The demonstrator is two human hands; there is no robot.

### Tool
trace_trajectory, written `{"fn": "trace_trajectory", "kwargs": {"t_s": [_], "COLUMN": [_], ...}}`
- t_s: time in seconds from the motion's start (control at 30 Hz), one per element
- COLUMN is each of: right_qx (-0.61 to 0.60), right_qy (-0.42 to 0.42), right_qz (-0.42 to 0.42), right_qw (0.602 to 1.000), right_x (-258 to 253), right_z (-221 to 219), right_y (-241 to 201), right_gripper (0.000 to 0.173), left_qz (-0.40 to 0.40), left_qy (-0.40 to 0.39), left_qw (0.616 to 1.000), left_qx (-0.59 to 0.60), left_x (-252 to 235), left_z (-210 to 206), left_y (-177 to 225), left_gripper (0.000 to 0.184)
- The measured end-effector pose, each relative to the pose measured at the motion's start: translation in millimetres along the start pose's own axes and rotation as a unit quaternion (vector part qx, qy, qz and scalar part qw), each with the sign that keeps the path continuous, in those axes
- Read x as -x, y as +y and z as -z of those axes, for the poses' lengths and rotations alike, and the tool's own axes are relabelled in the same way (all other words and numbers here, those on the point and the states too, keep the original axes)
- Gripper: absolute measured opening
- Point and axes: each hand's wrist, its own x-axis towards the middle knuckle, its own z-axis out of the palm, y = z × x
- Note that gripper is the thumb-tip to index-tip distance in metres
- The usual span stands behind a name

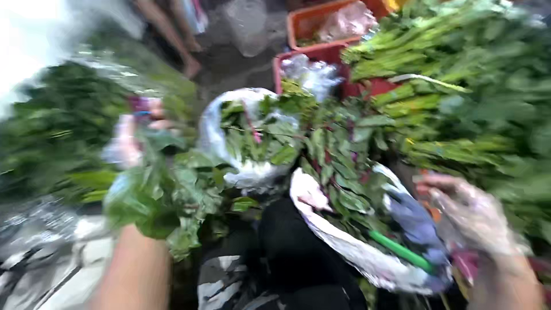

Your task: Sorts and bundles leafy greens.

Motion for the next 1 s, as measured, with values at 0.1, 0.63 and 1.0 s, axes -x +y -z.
{"fn": "trace_trajectory", "kwargs": {"t_s": [0.1, 0.63, 1.0], "right_qx": [0.056, 0.196, 0.342], "right_qy": [0.106, -0.017, -0.279], "right_qz": [-0.08, 0.051, -0.058], "right_qw": [0.99, 0.979, 0.895], "right_x": [14, -87, -163], "right_z": [28, -67, -139], "right_y": [15, -19, -68], "right_gripper": [0.029, 0.018, 0.047], "left_qz": [-0.02, 0.025, 0.035], "left_qy": [-0.137, 0.025, -0.061], "left_qw": [0.936, 0.828, 0.728], "left_qx": [-0.323, -0.559, -0.682], "left_x": [-25, -51, -65], "left_z": [20, -18, -4], "left_y": [-14, -136, -108], "left_gripper": [0.038, 0.044, 0.032]}}
